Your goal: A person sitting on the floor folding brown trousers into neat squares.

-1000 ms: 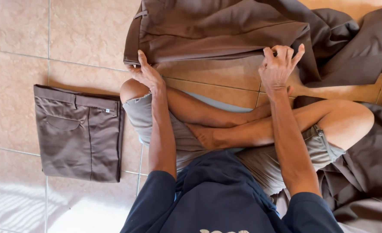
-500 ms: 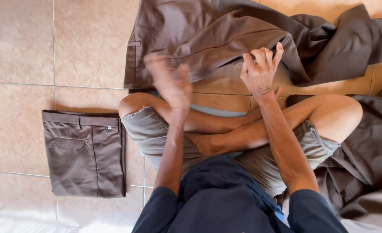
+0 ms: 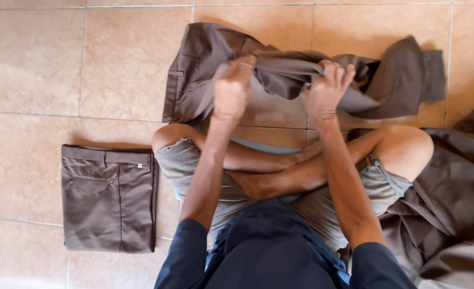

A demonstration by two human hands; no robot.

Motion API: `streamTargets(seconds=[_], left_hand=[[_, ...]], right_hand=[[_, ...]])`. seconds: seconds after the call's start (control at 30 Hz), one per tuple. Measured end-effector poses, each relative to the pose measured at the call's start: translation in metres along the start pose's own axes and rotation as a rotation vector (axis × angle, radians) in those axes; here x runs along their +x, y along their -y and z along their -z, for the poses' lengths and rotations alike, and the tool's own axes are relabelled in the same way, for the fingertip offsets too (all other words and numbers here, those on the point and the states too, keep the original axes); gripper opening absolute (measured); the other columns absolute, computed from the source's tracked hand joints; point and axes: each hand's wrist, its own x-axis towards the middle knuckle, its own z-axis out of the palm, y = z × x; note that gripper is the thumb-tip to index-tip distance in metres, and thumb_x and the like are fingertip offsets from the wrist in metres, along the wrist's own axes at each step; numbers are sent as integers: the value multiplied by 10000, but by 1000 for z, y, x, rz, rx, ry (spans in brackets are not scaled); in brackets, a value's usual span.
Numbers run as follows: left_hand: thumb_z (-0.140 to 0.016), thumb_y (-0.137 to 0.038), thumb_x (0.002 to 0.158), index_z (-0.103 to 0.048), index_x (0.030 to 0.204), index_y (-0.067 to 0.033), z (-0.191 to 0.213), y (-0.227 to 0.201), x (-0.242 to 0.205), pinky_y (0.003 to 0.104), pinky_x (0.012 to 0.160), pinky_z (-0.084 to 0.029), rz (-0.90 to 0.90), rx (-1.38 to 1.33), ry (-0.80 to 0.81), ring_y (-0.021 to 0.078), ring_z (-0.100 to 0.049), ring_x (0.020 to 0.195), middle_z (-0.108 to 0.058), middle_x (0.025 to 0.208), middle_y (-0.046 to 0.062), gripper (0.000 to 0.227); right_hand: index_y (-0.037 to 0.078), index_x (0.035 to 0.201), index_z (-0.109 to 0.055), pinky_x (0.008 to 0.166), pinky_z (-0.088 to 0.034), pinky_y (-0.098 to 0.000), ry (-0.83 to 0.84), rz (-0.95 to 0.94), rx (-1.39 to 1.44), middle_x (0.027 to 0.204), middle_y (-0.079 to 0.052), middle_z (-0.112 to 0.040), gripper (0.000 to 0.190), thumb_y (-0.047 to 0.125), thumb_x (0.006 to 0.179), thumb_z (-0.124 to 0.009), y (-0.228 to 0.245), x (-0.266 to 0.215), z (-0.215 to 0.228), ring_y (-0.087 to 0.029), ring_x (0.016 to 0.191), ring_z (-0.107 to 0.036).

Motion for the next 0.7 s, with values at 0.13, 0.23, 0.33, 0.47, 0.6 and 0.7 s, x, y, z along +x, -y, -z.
streamTargets(seconds=[0.13, 0.23, 0.33, 0.47, 0.6, 0.7], left_hand=[[-654, 87, 864, -719, 1170, -7, 45, 63, -1, 265, 665, -630, 193, -1, -170, 212, -758, 800, -747, 1169, 175, 328], [-698, 49, 935, -730, 1121, -26, 64, 78, -9, 245, 542, -627, 302, 20, -249, 181, -761, 681, -755, 1139, 163, 203], [-693, 62, 925, -725, 1110, -14, 74, 72, -15, 302, 676, -636, 366, -25, -255, 232, -776, 798, -755, 1134, 132, 202], [-626, 35, 1001, -730, 1153, -19, 37, 129, -45, 146, 342, -428, 345, -35, -264, 44, -538, 482, -779, 987, 137, 192], [-653, 101, 917, -721, 1159, -1, 59, 120, -40, 267, 703, -697, 383, -54, -352, 249, -805, 845, -758, 1128, 189, 272], [-655, 141, 880, -731, 1138, 13, 54, 119, -51, 312, 875, -655, 459, -84, -317, 280, -786, 976, -756, 1142, 162, 298]], right_hand=[[70, 924, -810, 1223, -192, -499, 244, -61, -98, 1253, -39, -695, 176, 209, 840, -743, -22, 2, 11, -245, 1148, -572], [81, 993, -839, 1212, -204, -489, 241, -65, -72, 1207, -32, -705, 204, 190, 893, -697, -18, 18, 21, -240, 1086, -577], [50, 941, -829, 1147, -234, -576, 317, -126, -43, 1203, -58, -684, 167, 131, 846, -719, -33, 6, 7, -288, 1053, -567], [44, 957, -842, 1239, -200, -591, 264, -56, 46, 1239, -78, -798, 125, 111, 926, -742, -49, 12, 24, -287, 1164, -670], [126, 1018, -823, 1165, -296, -496, 525, 54, 275, 1195, -21, -787, 85, 177, 962, -786, -61, 0, 34, -202, 1199, -649], [165, 1092, -809, 1130, -267, -460, 980, -190, 486, 1206, -81, -757, 211, 256, 907, -766, -75, -23, 27, -209, 1290, -620]])
